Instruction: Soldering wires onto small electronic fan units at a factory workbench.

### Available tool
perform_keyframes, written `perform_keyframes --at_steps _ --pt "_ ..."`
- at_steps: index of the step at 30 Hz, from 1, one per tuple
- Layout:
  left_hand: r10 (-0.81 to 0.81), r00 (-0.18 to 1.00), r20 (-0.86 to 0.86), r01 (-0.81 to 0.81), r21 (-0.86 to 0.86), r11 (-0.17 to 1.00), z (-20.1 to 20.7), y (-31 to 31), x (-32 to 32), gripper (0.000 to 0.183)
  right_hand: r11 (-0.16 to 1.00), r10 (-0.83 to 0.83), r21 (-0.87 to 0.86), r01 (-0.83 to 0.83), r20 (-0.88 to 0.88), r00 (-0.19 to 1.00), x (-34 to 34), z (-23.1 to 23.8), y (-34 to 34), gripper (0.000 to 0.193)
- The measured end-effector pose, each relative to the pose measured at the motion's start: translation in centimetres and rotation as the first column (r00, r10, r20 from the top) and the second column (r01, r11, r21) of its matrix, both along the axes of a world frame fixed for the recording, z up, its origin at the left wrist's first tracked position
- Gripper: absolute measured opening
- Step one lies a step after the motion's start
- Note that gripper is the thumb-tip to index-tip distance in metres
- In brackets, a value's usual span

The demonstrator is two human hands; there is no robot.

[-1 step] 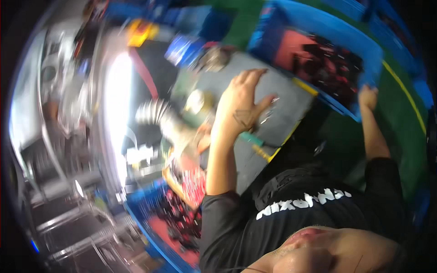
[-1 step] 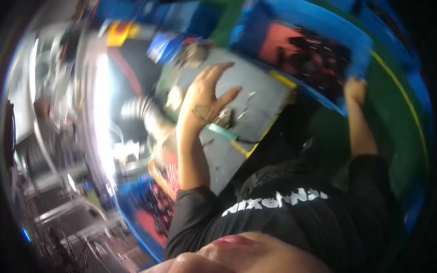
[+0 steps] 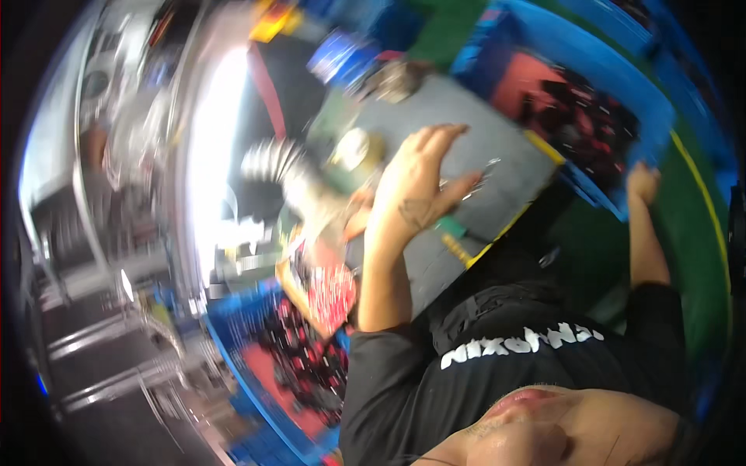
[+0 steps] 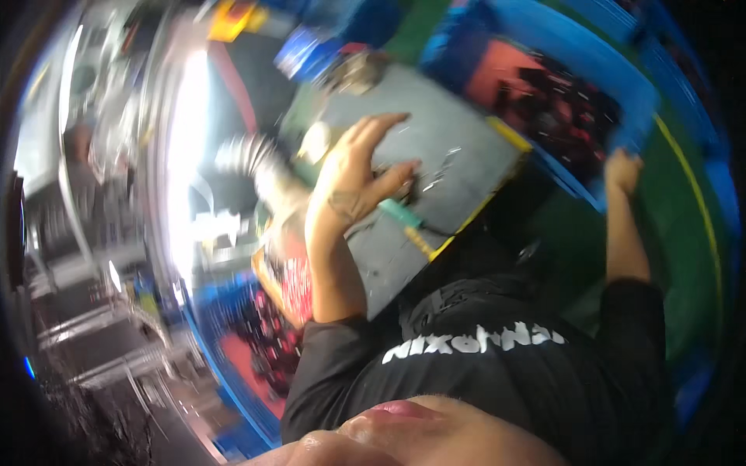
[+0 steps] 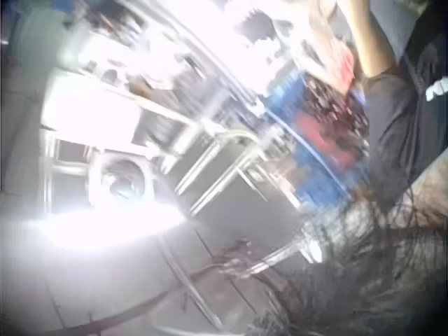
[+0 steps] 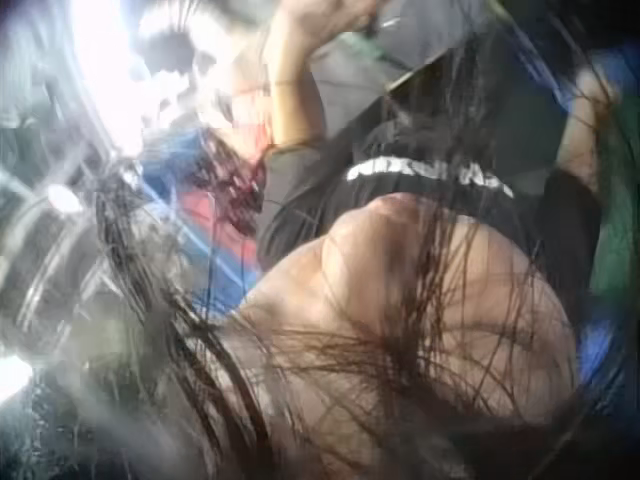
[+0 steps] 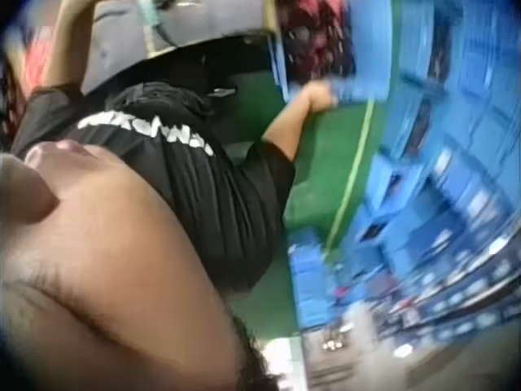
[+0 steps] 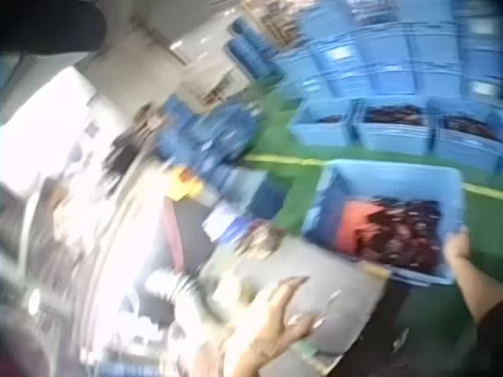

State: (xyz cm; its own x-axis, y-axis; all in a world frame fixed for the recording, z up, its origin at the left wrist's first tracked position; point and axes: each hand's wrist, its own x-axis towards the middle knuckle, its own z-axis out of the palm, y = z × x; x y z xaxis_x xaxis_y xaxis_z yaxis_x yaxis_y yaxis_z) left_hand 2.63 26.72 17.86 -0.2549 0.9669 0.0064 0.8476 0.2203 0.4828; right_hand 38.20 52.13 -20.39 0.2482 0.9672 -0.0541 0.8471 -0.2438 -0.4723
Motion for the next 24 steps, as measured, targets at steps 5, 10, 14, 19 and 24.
perform_keyframes --at_steps 5,10,14,19,24 --pt "0.091 0.763 0.640 -0.142 0.029 0.989 3.8 -26.7 0.9 0.052 0.995 -0.095 0.005 0.095 0.007 0.995 1.9 -0.6 0.4 0.073" --pt "0.499 0.452 0.739 -0.789 0.070 0.610 3.5 -45.6 4.4 0.035 0.983 -0.155 -0.109 0.148 -0.056 0.986 0.7 0.2 -1.1 0.086" --pt "0.946 0.102 0.308 -0.966 0.259 0.020 -0.8 -51.8 -0.6 0.021 0.988 -0.108 -0.112 0.103 -0.037 0.993 0.7 -0.4 -1.2 0.088" --pt "0.813 0.361 -0.457 -0.766 0.352 0.538 -3.7 -53.1 -10.4 0.060 0.984 -0.146 -0.106 0.145 0.000 0.989 1.3 -0.8 -1.9 0.083" --pt "0.802 0.262 -0.537 -0.964 -0.103 0.246 -6.6 -49.3 -17.5 0.112 0.984 -0.166 -0.066 0.164 -0.031 0.986 0.5 1.1 -4.4 0.076"
